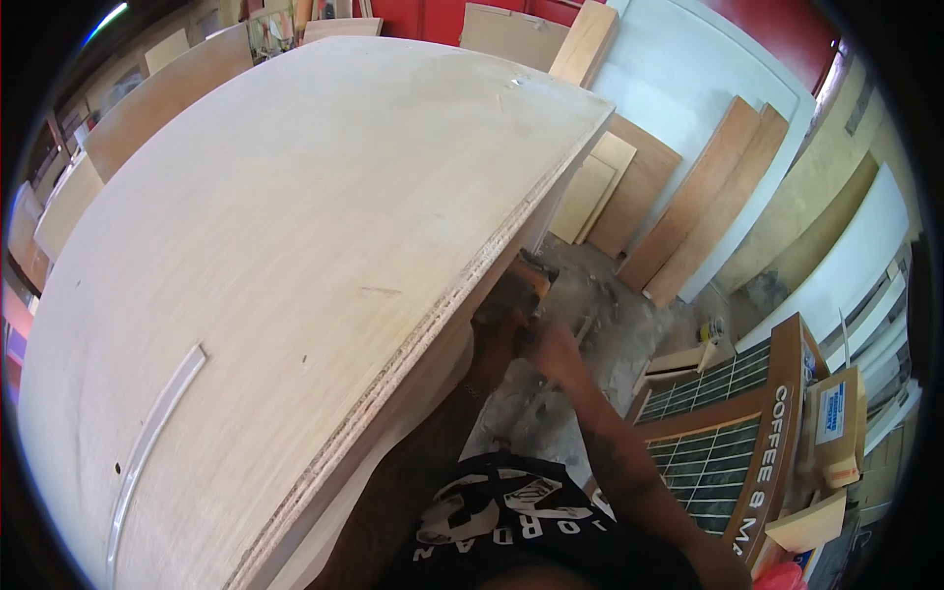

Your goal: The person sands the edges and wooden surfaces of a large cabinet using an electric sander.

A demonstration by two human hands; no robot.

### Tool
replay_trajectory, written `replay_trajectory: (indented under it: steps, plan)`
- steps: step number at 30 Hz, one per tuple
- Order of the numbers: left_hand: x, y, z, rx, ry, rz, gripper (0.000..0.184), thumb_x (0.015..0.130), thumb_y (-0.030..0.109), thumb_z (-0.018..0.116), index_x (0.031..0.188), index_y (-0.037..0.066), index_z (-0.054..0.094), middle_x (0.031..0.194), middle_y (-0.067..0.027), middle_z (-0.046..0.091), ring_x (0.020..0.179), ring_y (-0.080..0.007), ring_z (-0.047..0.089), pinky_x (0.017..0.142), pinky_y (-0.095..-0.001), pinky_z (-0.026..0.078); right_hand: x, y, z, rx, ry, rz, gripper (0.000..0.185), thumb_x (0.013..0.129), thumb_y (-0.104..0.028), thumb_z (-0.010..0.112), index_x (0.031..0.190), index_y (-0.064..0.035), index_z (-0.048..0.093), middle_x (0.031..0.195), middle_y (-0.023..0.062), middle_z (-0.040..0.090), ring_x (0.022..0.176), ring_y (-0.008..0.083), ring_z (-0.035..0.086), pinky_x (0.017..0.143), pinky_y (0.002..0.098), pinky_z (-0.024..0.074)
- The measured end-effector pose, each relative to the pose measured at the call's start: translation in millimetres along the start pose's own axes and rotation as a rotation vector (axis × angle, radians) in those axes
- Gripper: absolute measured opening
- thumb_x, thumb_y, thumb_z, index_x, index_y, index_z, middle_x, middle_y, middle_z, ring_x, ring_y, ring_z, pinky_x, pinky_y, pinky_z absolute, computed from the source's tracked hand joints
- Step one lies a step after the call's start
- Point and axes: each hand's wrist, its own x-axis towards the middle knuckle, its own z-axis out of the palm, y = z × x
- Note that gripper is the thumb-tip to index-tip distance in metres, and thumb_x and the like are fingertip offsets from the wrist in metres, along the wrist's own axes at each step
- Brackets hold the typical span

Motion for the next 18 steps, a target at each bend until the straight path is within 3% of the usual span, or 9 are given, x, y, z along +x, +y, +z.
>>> replay_trajectory:
  steps: [5,8,12,15,18]
  plan:
    - [-0.9,-27.7,-16.2,-0.039,0.048,-0.01,0.025,0.098,0.032,0.07,0.111,0.013,0.061,0.103,-0.0018,0.064,0.089,-0.0118,0.066,0.072,-0.031,0.058,1.7,35.4,47.3,0.043,0.006,-0.021,0.038,0.079,-0.028,0.076,0.106,-0.0017,0.073,0.091,0.0272,0.07,0.089,0.0452,0.069,0.079,0.0509,0.0544]
    - [9.0,-52.3,-35.1,-0.032,0.033,-0.131,0.024,0.098,0.03,0.071,0.111,0.013,0.06,0.101,-0.0016,0.063,0.091,-0.0119,0.065,0.072,-0.0314,0.058,-2.3,34.4,53.3,0.017,-0.007,0.002,0.036,0.08,-0.03,0.075,0.103,-0.0019,0.073,0.091,0.0259,0.071,0.09,0.0451,0.069,0.078,0.0515,0.0544]
    - [9.1,-59.3,-36.8,-0.059,-0.008,-0.131,0.023,0.099,0.026,0.069,0.113,0.011,0.059,0.1,-0.0025,0.063,0.092,-0.0122,0.064,0.074,-0.032,0.058,-6.9,37.1,57.7,-0.05,0.026,-0.003,0.036,0.081,-0.032,0.075,0.102,-0.003,0.073,0.087,0.0243,0.071,0.089,0.0445,0.07,0.077,0.0513,0.0546]
    - [14.4,-43.6,-24.5,0.108,0.021,0.216,0.024,0.1,0.024,0.067,0.116,0.007,0.058,0.1,-0.004,0.064,0.09,-0.0127,0.065,0.076,-0.032,0.058,-9.6,7.1,26.7,0.101,0.097,-0.029,0.037,0.08,-0.033,0.076,0.102,-0.0033,0.073,0.084,0.0244,0.071,0.087,0.0445,0.07,0.076,0.0505,0.0548]
    - [9.0,-1.2,-1.0,0.098,-0.034,0.167,0.017,0.099,0.021,0.066,0.102,0.005,0.067,0.093,-0.0053,0.069,0.085,-0.0168,0.066,0.079,-0.0327,0.054,-5.9,-22.3,-11.6,0.043,0.048,0.071,0.036,0.08,-0.031,0.076,0.102,-0.0028,0.073,0.085,0.0247,0.071,0.086,0.0444,0.07,0.076,0.0498,0.055]
